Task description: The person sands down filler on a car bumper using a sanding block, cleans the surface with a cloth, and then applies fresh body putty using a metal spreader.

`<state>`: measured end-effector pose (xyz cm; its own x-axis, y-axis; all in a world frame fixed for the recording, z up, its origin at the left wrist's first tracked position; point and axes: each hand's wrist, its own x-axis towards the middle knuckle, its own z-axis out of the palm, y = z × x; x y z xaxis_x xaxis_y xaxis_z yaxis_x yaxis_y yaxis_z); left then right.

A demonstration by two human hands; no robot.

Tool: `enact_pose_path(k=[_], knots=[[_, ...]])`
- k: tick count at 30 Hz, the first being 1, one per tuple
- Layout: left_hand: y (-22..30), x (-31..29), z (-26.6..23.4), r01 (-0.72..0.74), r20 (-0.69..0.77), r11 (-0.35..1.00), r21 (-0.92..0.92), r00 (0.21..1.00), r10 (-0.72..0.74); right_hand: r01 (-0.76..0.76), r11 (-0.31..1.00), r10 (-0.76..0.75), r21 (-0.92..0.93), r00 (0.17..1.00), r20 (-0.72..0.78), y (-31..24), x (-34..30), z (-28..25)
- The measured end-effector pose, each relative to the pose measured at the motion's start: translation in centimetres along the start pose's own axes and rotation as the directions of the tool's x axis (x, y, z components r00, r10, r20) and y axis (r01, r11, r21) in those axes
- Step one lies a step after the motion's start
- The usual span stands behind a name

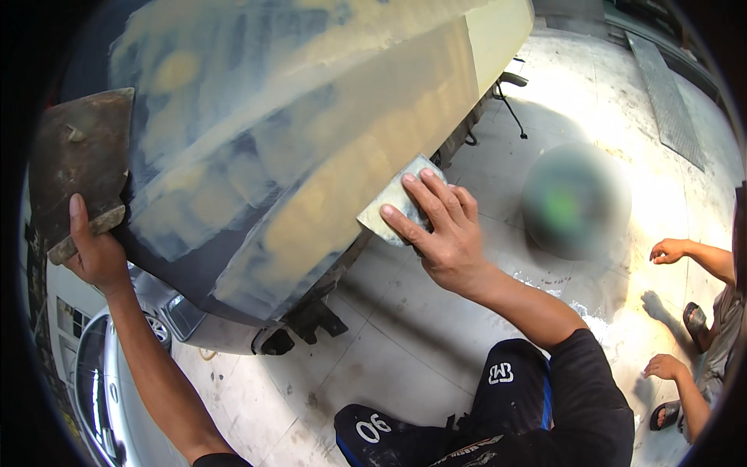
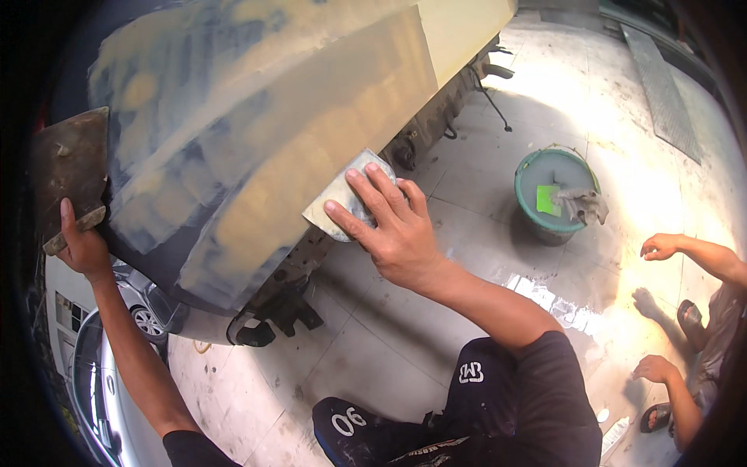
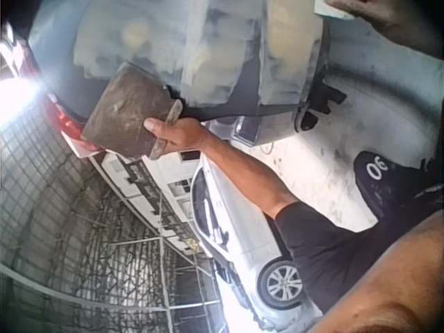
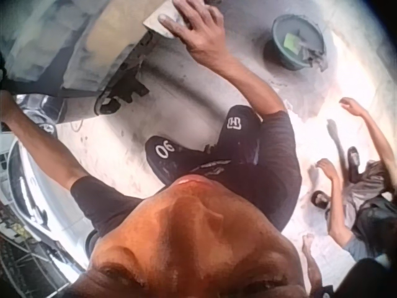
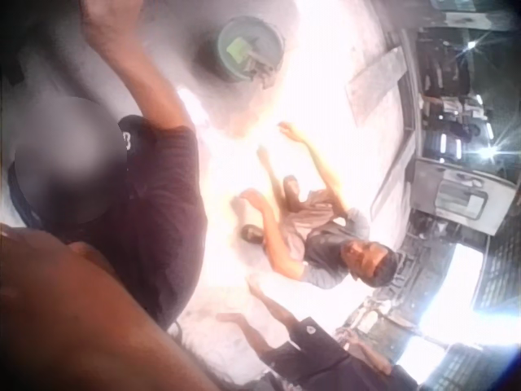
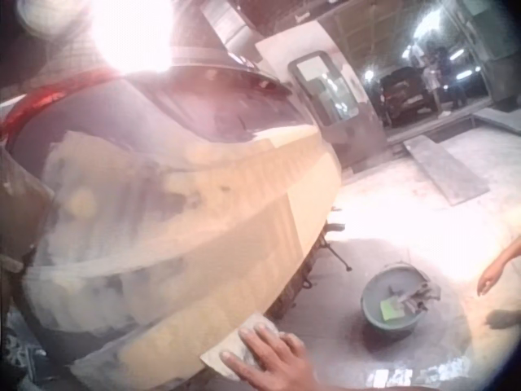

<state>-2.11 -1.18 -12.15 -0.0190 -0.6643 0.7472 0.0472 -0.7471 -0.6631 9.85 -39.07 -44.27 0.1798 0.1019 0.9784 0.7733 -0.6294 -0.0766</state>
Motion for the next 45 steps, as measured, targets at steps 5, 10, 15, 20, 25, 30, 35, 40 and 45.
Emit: enact_pose_path(k=[5, 10, 15, 20, 25, 30, 35, 40, 45], knots=[[-0.4, -0.2, 0.0, -0.105, 0.045, 0.982, 0.160, 0.994, 0.099, -0.007, 0.998, 0.006, 0.055, 1.000, 0.023, 1.1, -2.6, 1.7], [-0.1, -0.4, 0.2, 0.009, 0.001, 1.000, -0.007, 1.000, -0.009, -0.039, 0.998, 0.041, 0.045, 0.999, -0.034, 1.0, -1.3, -0.5], [1.0, 0.3, 0.6, 0.103, -0.039, 0.986, -0.130, 0.993, -0.109, 0.007, 1.000, -0.006, -0.026, 0.999, 0.046, 1.0, 0.1, -1.3], [0.4, 0.1, 0.3, 0.021, -0.029, 0.999, -0.028, 0.999, -0.021, -0.014, 0.999, 0.014, -0.044, 1.000, -0.011, 2.5, -0.7, -1.5], [0.4, 0.4, 0.8, -0.083, -0.021, 0.997, -0.007, 0.996, 0.083, 0.002, 1.000, -0.001, -0.027, 1.000, 0.015, 4.1, 0.7, -1.0], [0.9, 1.0, -0.1, -0.155, 0.008, 0.981, 0.120, 0.988, 0.155, -0.034, 0.999, 0.026, 0.038, 0.982, 0.188, 2.7, -2.9, -0.9], [4.8, 2.3, 0.8, 0.119, -0.072, 0.980, -0.158, 0.989, -0.132, 0.006, 0.996, -0.017, 0.094, 0.992, 0.127, -1.1, -2.8, -1.3], [5.3, 2.4, 0.9, 0.196, -0.059, 0.954, -0.228, 0.975, -0.215, 0.015, 0.998, -0.021, 0.059, 0.995, 0.101, -5.0, -1.0, -1.4], [5.1, 3.0, 0.5, -0.105, -0.066, 0.981, 0.161, 0.991, 0.117, -0.010, 0.997, 0.002, 0.073, 0.993, 0.116, -7.9, -0.7, -0.8]])
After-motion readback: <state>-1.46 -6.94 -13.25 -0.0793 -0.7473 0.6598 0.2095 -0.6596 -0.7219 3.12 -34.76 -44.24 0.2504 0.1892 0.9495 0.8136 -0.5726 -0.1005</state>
